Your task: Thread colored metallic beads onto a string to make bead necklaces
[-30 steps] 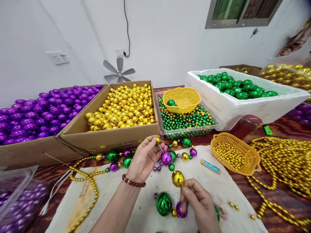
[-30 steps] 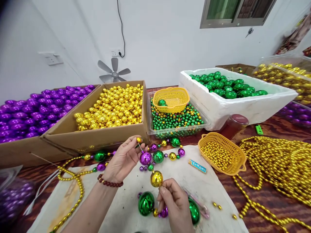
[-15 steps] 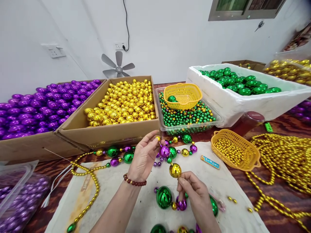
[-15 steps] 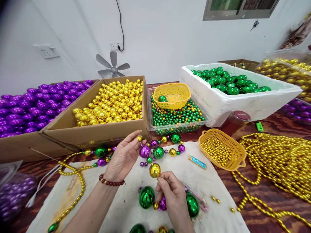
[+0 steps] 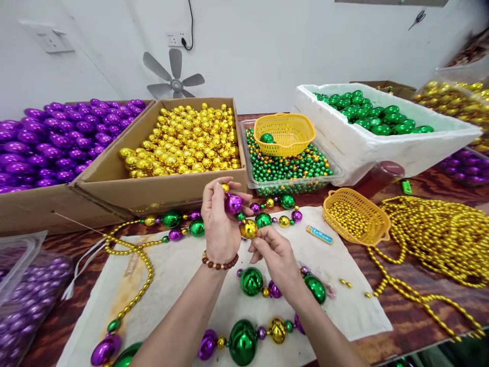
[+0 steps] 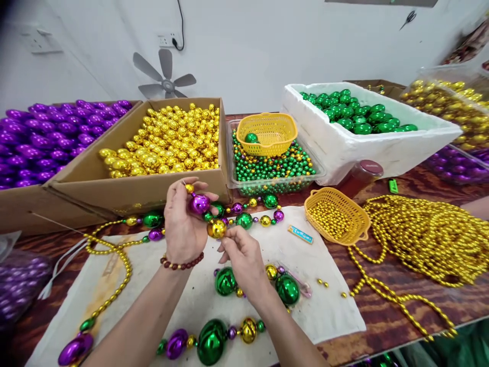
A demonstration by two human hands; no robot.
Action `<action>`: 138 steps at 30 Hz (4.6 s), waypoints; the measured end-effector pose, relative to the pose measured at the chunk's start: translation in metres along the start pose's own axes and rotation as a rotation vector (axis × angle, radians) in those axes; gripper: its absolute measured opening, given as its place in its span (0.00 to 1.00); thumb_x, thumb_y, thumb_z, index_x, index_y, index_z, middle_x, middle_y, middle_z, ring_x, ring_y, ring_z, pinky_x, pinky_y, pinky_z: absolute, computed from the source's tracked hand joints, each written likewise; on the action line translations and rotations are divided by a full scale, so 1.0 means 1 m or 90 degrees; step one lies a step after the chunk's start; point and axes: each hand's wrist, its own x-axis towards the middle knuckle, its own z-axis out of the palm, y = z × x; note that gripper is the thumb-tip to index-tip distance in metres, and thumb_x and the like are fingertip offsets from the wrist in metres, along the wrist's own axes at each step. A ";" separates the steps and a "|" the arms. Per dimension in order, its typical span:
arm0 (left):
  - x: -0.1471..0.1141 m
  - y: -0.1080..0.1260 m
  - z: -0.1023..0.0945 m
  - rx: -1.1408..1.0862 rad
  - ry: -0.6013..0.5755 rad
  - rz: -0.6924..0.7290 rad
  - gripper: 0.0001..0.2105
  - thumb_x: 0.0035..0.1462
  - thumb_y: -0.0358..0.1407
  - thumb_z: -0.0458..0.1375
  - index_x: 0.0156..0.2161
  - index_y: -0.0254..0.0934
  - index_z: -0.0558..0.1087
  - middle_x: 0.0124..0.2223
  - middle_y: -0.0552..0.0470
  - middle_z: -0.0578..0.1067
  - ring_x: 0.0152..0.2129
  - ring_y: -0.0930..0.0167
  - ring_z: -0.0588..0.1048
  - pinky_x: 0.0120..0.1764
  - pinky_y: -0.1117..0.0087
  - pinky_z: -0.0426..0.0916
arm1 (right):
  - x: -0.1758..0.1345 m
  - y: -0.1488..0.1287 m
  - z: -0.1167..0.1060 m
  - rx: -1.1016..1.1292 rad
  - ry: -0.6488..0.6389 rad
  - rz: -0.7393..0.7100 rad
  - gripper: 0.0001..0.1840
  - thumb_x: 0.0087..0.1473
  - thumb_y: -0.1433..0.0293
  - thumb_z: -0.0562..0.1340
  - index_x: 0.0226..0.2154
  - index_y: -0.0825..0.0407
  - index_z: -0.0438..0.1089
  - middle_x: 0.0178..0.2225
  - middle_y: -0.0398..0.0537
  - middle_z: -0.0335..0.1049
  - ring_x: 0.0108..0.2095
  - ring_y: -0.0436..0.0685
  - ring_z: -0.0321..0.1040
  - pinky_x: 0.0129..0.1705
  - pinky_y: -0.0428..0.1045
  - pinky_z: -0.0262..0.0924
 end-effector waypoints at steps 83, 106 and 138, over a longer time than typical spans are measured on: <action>-0.043 -0.010 -0.148 0.196 -0.136 -0.331 0.12 0.59 0.43 0.56 0.40 0.37 0.72 0.32 0.52 0.73 0.18 0.78 0.68 0.13 0.81 0.53 | 0.042 0.027 0.022 -0.148 -0.159 0.000 0.07 0.56 0.67 0.56 0.35 0.52 0.68 0.24 0.38 0.68 0.18 0.47 0.70 0.13 0.38 0.55; -0.042 -0.022 -0.161 -0.003 0.039 -0.388 0.16 0.55 0.48 0.61 0.37 0.34 0.69 0.26 0.54 0.70 0.17 0.77 0.69 0.12 0.82 0.54 | 0.012 0.042 -0.006 -0.641 -0.219 0.026 0.08 0.58 0.73 0.55 0.31 0.52 0.69 0.25 0.45 0.73 0.27 0.55 0.74 0.33 0.47 0.60; -0.035 -0.014 -0.199 0.477 0.205 -0.134 0.10 0.52 0.44 0.61 0.35 0.40 0.70 0.29 0.54 0.73 0.22 0.72 0.71 0.23 0.75 0.60 | 0.020 0.057 0.041 -0.660 -0.250 -0.029 0.08 0.58 0.73 0.55 0.33 0.51 0.70 0.34 0.46 0.73 0.31 0.54 0.73 0.34 0.46 0.60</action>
